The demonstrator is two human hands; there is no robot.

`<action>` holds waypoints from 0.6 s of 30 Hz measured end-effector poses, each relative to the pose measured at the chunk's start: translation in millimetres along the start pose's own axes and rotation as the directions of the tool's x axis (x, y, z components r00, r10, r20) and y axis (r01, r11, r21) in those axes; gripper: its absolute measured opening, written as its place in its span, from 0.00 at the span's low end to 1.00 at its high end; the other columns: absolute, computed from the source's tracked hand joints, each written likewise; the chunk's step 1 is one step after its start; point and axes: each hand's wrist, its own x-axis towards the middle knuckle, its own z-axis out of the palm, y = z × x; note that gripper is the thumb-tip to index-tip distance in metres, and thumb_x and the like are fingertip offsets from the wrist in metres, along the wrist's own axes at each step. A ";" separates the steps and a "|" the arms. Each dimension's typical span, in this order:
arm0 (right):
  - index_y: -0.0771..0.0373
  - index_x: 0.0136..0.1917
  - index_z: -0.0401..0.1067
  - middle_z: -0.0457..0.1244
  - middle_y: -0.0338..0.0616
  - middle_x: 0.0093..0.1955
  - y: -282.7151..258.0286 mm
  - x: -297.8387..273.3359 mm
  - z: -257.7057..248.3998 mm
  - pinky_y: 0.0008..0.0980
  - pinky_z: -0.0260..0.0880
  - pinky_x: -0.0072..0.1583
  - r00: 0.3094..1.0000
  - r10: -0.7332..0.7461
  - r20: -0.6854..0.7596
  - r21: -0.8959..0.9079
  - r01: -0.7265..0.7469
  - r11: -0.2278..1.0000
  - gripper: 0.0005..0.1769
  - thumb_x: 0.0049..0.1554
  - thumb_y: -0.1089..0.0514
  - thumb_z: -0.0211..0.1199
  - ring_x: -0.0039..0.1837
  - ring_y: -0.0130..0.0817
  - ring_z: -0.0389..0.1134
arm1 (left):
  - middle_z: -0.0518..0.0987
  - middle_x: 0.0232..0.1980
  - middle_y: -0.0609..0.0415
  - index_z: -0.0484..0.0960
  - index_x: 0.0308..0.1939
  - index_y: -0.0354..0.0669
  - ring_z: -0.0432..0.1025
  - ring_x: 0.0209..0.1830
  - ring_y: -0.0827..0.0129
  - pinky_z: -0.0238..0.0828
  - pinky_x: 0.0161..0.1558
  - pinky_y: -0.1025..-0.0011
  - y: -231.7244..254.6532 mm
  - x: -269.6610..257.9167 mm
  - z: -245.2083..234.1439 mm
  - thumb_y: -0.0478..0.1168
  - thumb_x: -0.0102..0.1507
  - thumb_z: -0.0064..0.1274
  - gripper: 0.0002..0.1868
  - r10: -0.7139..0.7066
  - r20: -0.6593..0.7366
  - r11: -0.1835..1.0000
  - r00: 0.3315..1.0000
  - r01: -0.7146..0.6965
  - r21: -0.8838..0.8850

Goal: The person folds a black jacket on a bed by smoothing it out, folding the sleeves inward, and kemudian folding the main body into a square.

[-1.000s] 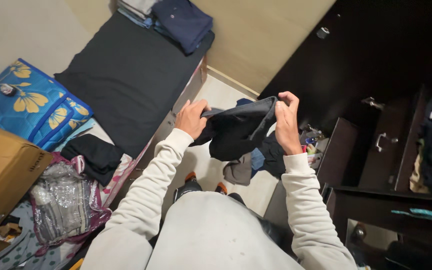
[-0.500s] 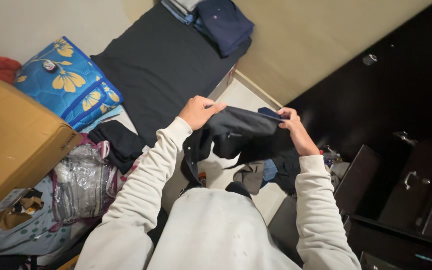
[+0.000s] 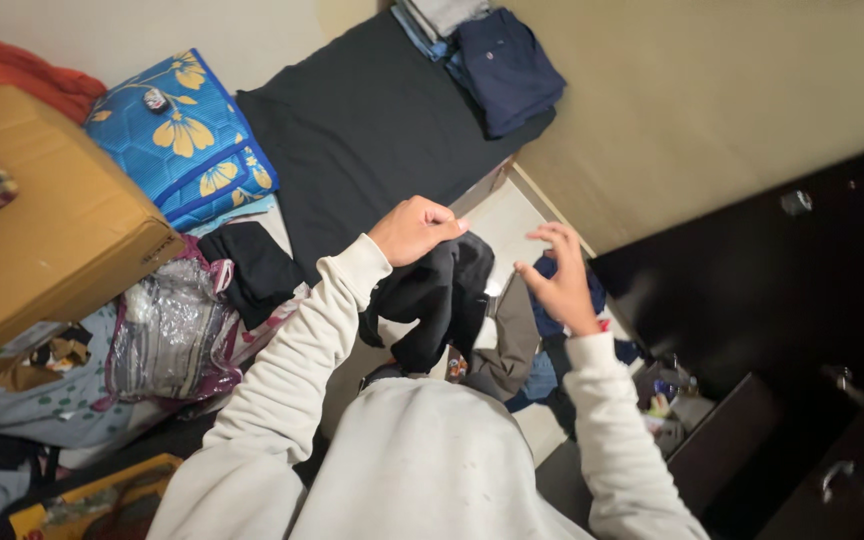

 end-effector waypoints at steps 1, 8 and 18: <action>0.64 0.58 0.72 0.58 0.49 0.66 -11.5 2.9 4.1 0.37 0.65 0.61 1.000 -0.015 0.017 0.010 0.015 1.000 0.23 0.49 0.62 0.72 0.66 0.43 0.63 | 0.61 0.17 0.62 0.72 0.22 0.35 0.53 0.21 0.81 0.52 0.24 0.70 4.1 3.0 0.6 0.51 0.66 0.55 0.25 -0.007 -0.023 1.000 1.000 0.007 0.001; 0.66 0.60 0.76 0.60 0.53 0.65 -35.6 25.7 23.8 0.42 0.65 0.66 0.928 -0.330 0.176 -0.003 0.335 0.942 0.24 0.51 0.58 0.75 0.67 0.46 0.63 | 0.58 0.21 0.62 0.68 0.23 0.35 0.51 0.24 0.82 0.48 0.26 0.69 5.3 7.4 12.0 0.49 0.68 0.53 0.25 0.032 0.006 0.989 0.999 -0.030 -0.146; 0.65 0.40 0.74 0.51 0.43 0.72 2.3 95.9 -3.7 0.38 0.48 0.75 0.809 -0.235 0.539 0.331 0.053 0.942 0.10 0.62 0.58 0.63 0.75 0.41 0.52 | 0.81 0.35 0.48 0.75 0.50 0.43 0.79 0.38 0.49 0.71 0.37 0.63 33.1 -32.3 1.4 0.55 0.58 0.67 0.27 0.221 -0.380 0.955 0.898 -0.120 0.273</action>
